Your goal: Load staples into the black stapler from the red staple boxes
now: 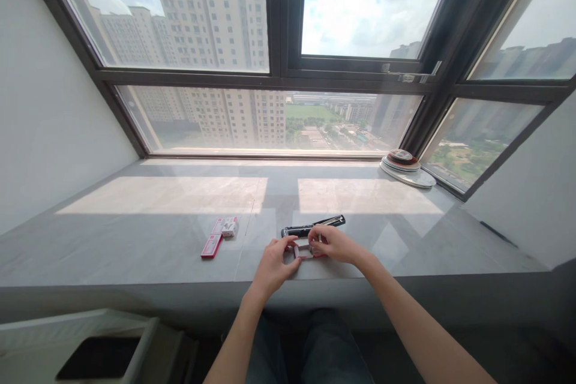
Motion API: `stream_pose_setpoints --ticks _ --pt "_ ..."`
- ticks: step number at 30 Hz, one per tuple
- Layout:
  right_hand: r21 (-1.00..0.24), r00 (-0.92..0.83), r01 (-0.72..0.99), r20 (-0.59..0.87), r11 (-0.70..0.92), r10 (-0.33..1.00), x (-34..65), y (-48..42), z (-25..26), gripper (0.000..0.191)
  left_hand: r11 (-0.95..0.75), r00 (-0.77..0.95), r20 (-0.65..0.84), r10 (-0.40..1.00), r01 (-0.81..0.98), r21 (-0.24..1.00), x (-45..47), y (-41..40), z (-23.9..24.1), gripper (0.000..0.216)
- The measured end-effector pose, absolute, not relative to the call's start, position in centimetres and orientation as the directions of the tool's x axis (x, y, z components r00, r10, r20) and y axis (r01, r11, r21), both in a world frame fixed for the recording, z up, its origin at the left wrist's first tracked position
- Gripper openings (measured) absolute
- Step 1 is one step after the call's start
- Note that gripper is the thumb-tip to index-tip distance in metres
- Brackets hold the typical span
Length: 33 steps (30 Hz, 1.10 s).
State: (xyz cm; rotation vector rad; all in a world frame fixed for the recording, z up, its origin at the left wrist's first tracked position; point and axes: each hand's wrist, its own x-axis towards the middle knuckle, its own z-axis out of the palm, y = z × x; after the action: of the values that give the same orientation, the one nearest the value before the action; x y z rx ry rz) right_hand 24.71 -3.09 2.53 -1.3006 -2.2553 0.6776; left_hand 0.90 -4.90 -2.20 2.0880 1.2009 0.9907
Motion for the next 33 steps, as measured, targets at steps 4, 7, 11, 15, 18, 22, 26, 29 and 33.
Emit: stream_pose_setpoints --ticks 4,7,11,15,18,22,26,29,33 --pt "-0.709 -0.224 0.645 0.182 0.286 0.957 27.6 -4.7 0.3 0.02 -0.476 0.333 0.347 0.877 0.493 0.728 0.8 -5.1 -1.9 0.052" --pt "-0.717 -0.192 0.658 0.138 0.232 0.972 28.7 -5.6 -0.6 0.039 -0.468 0.288 0.369 0.884 0.524 0.712 0.9 -5.0 -1.8 0.044" --pt "-0.694 -0.262 0.673 0.102 0.257 0.96 28.3 -6.1 -0.8 0.039 -0.396 0.259 0.3 0.918 0.583 0.709 2.3 -5.0 -1.9 0.026" --pt "-0.674 -0.287 0.679 0.121 0.291 0.95 27.3 -6.0 -0.1 0.036 -0.396 0.286 0.28 0.916 0.537 0.745 3.4 -5.5 -2.2 0.022" --pt "-0.658 -0.307 0.69 0.11 0.301 0.945 26.9 -5.5 0.6 0.038 -0.394 0.297 0.273 0.915 0.514 0.762 2.6 -5.0 -2.2 0.023" --pt "-0.645 -0.289 0.701 0.135 0.306 0.948 26.1 -4.5 0.9 0.029 -0.355 0.13 0.375 0.918 0.69 0.631 0.5 -2.6 -1.8 0.033" --pt "-0.621 -0.328 0.695 0.174 0.362 0.928 24.4 -3.2 0.9 0.019 -0.373 0.228 0.316 0.921 0.75 0.547 -0.1 -0.5 -1.6 0.036" --pt "-0.599 -0.3 0.696 0.26 0.397 0.918 23.3 -2.3 0.9 0.02 -0.398 0.281 0.289 0.915 0.737 0.546 0.2 -0.7 -1.8 0.032" --pt "-0.582 -0.326 0.7 0.255 0.414 0.91 22.6 -1.5 1.0 0.02 -0.41 0.291 0.295 0.91 0.732 0.544 0.4 -1.6 -2.2 0.031"
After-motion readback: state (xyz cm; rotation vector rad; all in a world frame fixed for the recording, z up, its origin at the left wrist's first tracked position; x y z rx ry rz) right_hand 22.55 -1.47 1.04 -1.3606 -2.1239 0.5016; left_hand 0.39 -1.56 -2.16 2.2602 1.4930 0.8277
